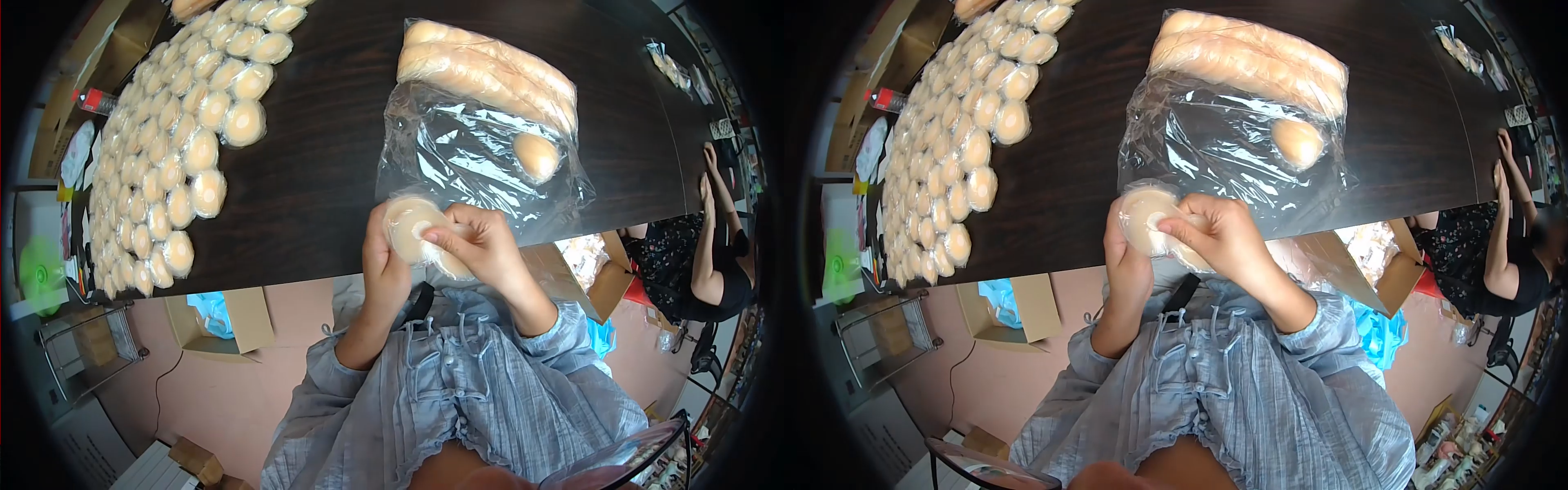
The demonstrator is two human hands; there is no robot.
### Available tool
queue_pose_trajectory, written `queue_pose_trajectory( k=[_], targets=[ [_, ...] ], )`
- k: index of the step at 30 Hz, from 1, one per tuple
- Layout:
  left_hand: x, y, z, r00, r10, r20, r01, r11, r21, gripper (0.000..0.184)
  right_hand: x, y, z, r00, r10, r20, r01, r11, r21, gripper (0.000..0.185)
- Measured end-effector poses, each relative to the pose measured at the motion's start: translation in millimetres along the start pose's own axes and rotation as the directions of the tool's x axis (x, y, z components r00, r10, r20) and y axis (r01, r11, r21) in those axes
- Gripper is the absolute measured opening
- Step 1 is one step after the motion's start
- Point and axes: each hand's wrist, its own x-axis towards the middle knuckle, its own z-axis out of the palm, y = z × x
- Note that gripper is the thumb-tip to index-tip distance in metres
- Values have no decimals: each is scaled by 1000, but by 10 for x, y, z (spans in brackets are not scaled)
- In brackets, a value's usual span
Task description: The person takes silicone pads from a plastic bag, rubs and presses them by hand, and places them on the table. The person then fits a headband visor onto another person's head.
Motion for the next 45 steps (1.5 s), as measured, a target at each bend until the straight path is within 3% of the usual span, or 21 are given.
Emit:
queue_pose_trajectory(
  k=[3,4,8,9,11,13,19,24,28,35,38,41,43,45],
  targets=[
    [-41,55,21,990,-134,-37,120,958,-261,25,24,-3,49,999,36,-26,-41,975,-218,15],
    [-43,71,14,990,-135,-39,121,958,-259,25,28,-9,53,999,37,-23,-41,976,-216,15],
    [-24,126,-4,998,-41,56,34,993,116,26,40,-55,22,999,42,15,-35,946,-323,7],
    [-13,144,-18,998,-42,54,35,993,117,26,41,-48,40,999,43,18,-35,946,-323,7],
    [21,188,-65,994,-95,-47,92,995,-48,26,41,-16,122,994,58,-95,-48,992,113,8],
    [52,207,-94,978,-161,-132,130,967,-220,26,40,15,167,973,120,-195,0,853,522,9],
    [68,189,-118,970,-137,-198,100,978,-185,25,36,77,41,986,48,-157,18,917,400,9],
    [68,193,-104,984,-130,-120,109,980,-166,25,31,55,-77,994,75,-75,-45,939,342,11],
    [3,30,-103,999,-8,-52,12,997,81,29,-31,-24,71,1000,-29,-6,30,993,118,20],
    [-77,21,-59,1000,20,14,-20,1000,5,39,63,114,222,993,-69,-98,52,984,-168,27],
    [-63,16,-75,985,159,72,-164,983,84,36,81,94,266,990,-43,-134,25,991,-131,27],
    [-41,155,-73,991,78,108,-104,959,262,36,78,132,235,993,-53,-104,37,988,-150,27],
    [0,175,-175,980,19,199,-78,952,295,39,77,171,203,998,17,-57,-19,999,-31,25],
    [18,335,-263,989,-81,124,49,969,242,39,60,245,198,1000,1,21,-7,960,280,23]
  ],
)
